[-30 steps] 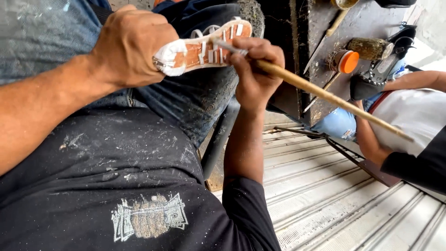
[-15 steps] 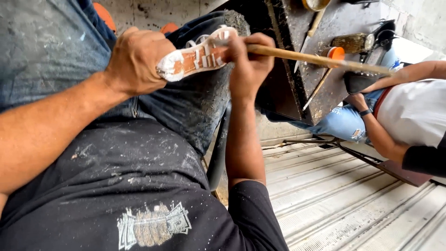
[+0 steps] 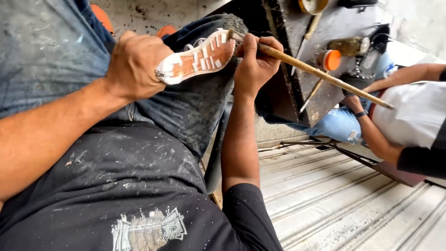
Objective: Applying adhesive to shoe soles and uppers using a brush for repair
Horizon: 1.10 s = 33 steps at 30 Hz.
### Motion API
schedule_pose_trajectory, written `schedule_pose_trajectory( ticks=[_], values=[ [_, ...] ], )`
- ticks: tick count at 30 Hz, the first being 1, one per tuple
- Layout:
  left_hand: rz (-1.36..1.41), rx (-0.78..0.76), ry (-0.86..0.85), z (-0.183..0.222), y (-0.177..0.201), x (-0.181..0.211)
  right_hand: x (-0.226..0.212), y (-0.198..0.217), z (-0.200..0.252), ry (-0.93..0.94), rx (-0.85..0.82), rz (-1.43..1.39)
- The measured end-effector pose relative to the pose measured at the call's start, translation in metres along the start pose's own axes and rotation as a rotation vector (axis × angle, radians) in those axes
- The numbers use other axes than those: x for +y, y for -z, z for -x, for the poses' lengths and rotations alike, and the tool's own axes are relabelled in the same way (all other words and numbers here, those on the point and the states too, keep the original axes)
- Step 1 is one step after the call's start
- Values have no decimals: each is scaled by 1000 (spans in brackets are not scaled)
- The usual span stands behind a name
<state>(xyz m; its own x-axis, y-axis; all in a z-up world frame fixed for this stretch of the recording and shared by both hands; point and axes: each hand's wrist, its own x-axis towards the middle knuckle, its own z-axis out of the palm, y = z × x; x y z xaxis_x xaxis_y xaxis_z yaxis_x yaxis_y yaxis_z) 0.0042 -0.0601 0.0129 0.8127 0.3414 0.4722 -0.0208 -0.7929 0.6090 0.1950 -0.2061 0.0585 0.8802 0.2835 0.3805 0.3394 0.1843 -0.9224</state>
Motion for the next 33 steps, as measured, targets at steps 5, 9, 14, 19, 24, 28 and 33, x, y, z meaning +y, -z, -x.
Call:
schedule_pose_trajectory(
  ticks=[5, 9, 14, 19, 24, 28, 33],
  values=[
    [-20, -11, 29, 4, 8, 1, -7, 6, -12, -87, -347, -65],
    [-16, 11, 2, 6, 6, 3, -17, -3, -15, -192, -179, -23],
    [-34, 20, 15, 12, -3, -7, -34, -12, 3, -238, -485, -19],
    [-3, -12, 64, 11, 2, -3, -48, -25, 40, -190, -537, -257],
    [60, -44, 114, 9, 2, -7, -24, 18, 3, -1, -336, 33],
    [105, -77, 119, 13, 0, -13, -26, 35, 13, -51, -509, -65],
    [157, -65, 92, 15, 1, -17, -12, 38, 11, 54, -386, -89]
  ],
)
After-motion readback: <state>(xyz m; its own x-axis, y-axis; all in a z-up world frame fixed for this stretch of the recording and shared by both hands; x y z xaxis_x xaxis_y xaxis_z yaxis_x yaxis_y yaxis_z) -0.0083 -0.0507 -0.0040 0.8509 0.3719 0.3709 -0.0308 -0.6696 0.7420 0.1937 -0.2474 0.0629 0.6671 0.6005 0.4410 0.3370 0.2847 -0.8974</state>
